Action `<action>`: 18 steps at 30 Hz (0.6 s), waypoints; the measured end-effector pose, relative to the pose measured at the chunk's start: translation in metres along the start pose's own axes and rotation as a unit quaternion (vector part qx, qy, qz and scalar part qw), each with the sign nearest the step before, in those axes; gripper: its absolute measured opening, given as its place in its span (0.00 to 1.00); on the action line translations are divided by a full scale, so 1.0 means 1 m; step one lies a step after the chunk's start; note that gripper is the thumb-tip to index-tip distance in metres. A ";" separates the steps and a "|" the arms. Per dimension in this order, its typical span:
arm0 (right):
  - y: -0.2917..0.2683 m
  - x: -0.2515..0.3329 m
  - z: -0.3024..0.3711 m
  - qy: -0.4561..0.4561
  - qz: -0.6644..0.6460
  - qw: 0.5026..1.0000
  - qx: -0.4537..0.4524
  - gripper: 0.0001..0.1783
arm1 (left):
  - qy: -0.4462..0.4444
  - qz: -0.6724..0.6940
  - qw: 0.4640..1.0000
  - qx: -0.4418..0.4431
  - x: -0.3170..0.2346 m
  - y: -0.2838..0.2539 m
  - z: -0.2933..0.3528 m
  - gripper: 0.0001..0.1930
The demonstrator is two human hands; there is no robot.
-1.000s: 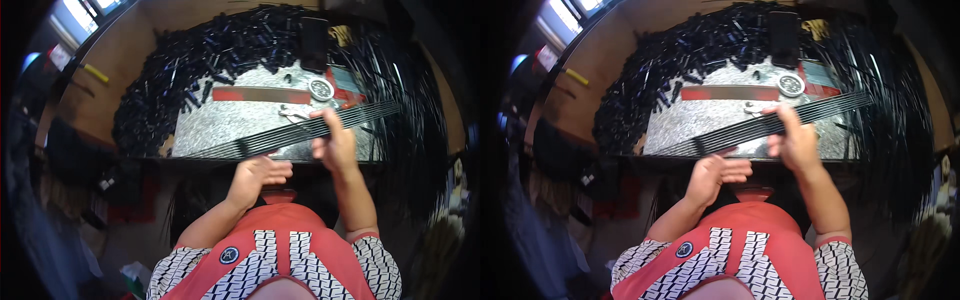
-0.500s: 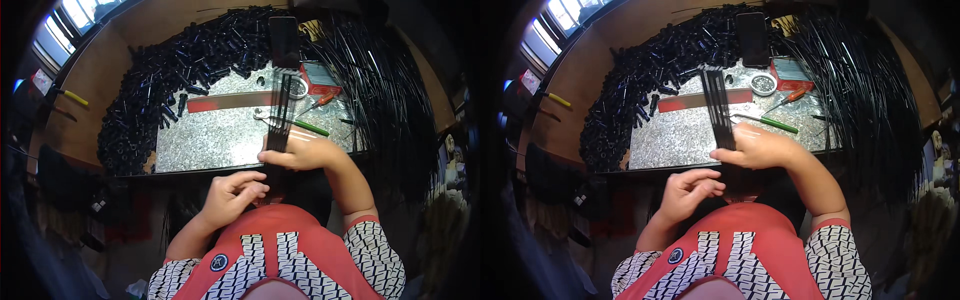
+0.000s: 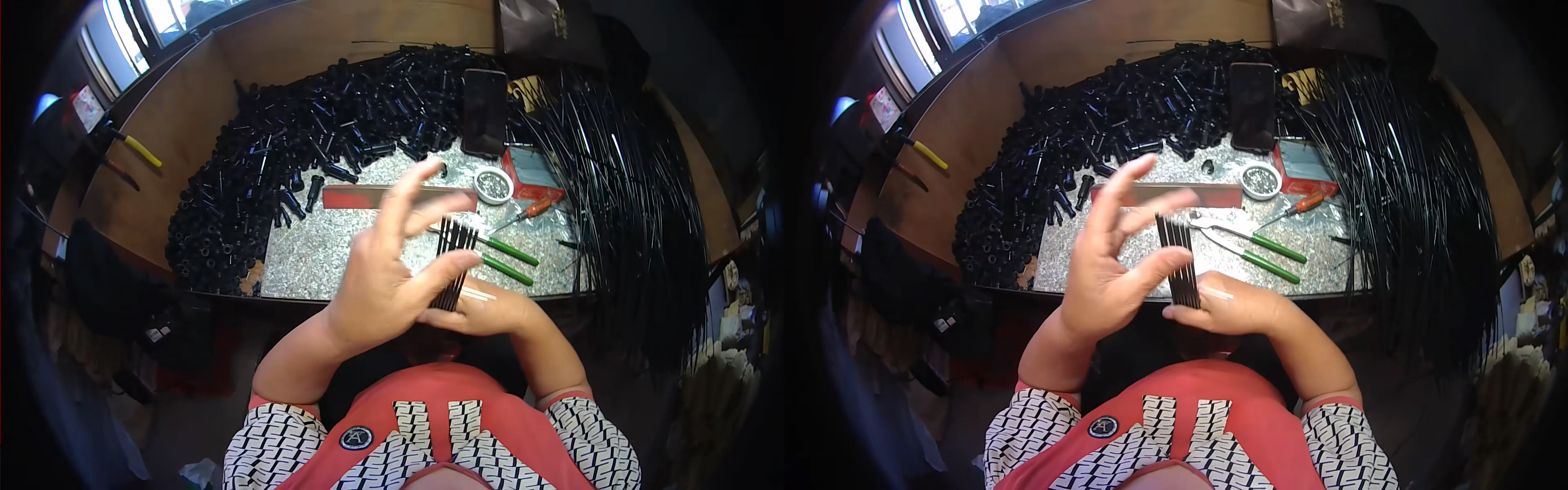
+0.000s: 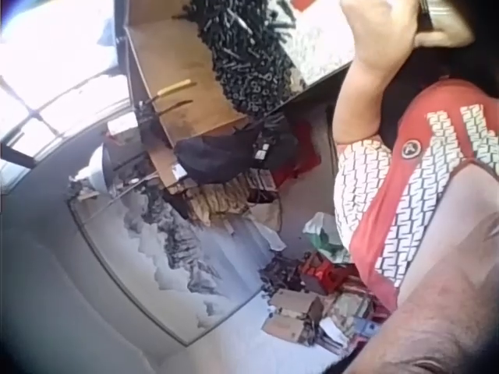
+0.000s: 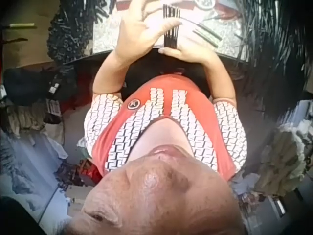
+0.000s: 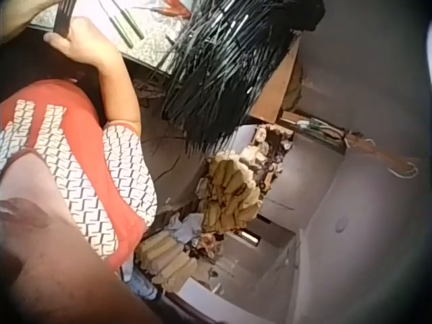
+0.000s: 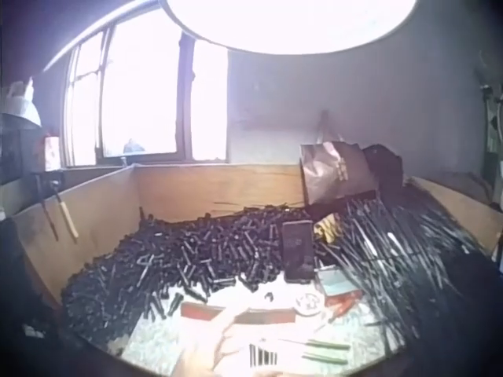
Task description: The worker is assembling black flexible components into a bundle using a jig and pliers.
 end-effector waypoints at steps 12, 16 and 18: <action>-0.012 0.029 0.008 -0.065 -0.236 0.969 -0.024 0.49 | -0.016 -0.043 0.996 0.078 -0.012 0.012 0.004 0.31; -0.011 -0.011 0.008 -0.057 -0.263 0.959 -0.092 0.09 | 0.053 -0.026 0.997 0.057 -0.028 0.015 0.004 0.35; -0.012 -0.003 0.006 -0.085 -0.037 0.990 -0.106 0.10 | 0.067 -0.003 0.997 0.044 -0.032 0.015 0.010 0.37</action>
Point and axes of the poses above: each hand's wrist, its own z-axis away from the middle knuckle, its own y-axis out of the palm, x = y × z, the point moved 10 cm from there along -z, towards the middle knuckle, and after that the axes turned 13 degrees about -z, right-handed, at the moved point
